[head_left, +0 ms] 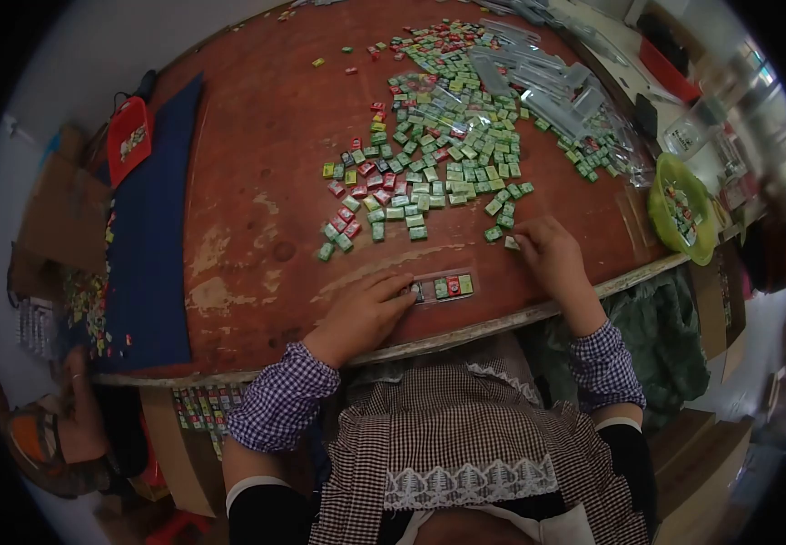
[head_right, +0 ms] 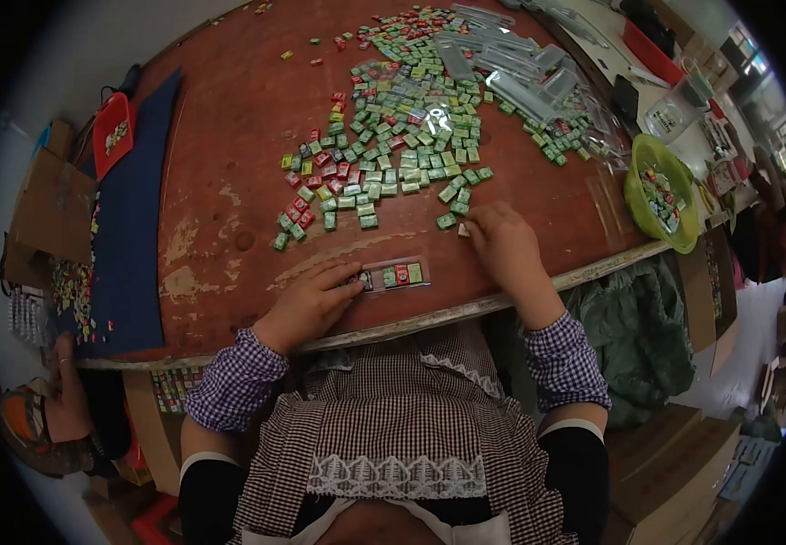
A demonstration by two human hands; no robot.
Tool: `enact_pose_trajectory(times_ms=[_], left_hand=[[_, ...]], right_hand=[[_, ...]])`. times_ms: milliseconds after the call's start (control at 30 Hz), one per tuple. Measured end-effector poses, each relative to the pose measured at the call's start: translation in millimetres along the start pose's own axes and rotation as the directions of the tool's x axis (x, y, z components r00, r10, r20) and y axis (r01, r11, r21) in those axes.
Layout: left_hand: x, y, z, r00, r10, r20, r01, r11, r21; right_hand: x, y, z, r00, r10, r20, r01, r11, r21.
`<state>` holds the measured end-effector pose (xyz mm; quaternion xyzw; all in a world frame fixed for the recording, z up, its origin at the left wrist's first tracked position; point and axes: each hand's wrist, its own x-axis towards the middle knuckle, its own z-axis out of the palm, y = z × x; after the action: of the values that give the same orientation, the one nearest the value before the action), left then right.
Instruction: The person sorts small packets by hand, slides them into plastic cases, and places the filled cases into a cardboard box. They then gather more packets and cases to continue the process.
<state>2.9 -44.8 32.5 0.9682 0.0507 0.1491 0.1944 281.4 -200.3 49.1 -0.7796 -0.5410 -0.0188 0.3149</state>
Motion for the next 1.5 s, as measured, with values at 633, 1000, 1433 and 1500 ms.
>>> enact_pose_trajectory(times_ms=[633, 1000, 1433, 1500], left_hand=[[-7.7, -2.9, 10.4, 0.99, -0.047, -0.133, 0.032, 0.993, -0.11], [-8.6, -2.9, 10.4, 0.991, -0.031, -0.128, 0.018, 0.994, -0.104], [-9.4, -1.5, 11.7, 0.992, -0.057, -0.116, 0.037, 0.986, -0.163], [-12.0, -3.4, 9.3, 0.992, -0.075, -0.106, 0.055, 0.983, -0.177]], right_hand=[[10.7, -46.5, 36.1, 0.926, -0.36, 0.115, 0.351, 0.932, 0.092], [4.9, -38.2, 3.1, 0.933, -0.332, -0.138, 0.338, 0.941, 0.021], [-15.1, -76.9, 42.7, 0.778, -0.574, 0.257, 0.57, 0.816, 0.095], [-9.9, -60.8, 32.6, 0.82, -0.51, 0.26, 0.495, 0.86, 0.126]])
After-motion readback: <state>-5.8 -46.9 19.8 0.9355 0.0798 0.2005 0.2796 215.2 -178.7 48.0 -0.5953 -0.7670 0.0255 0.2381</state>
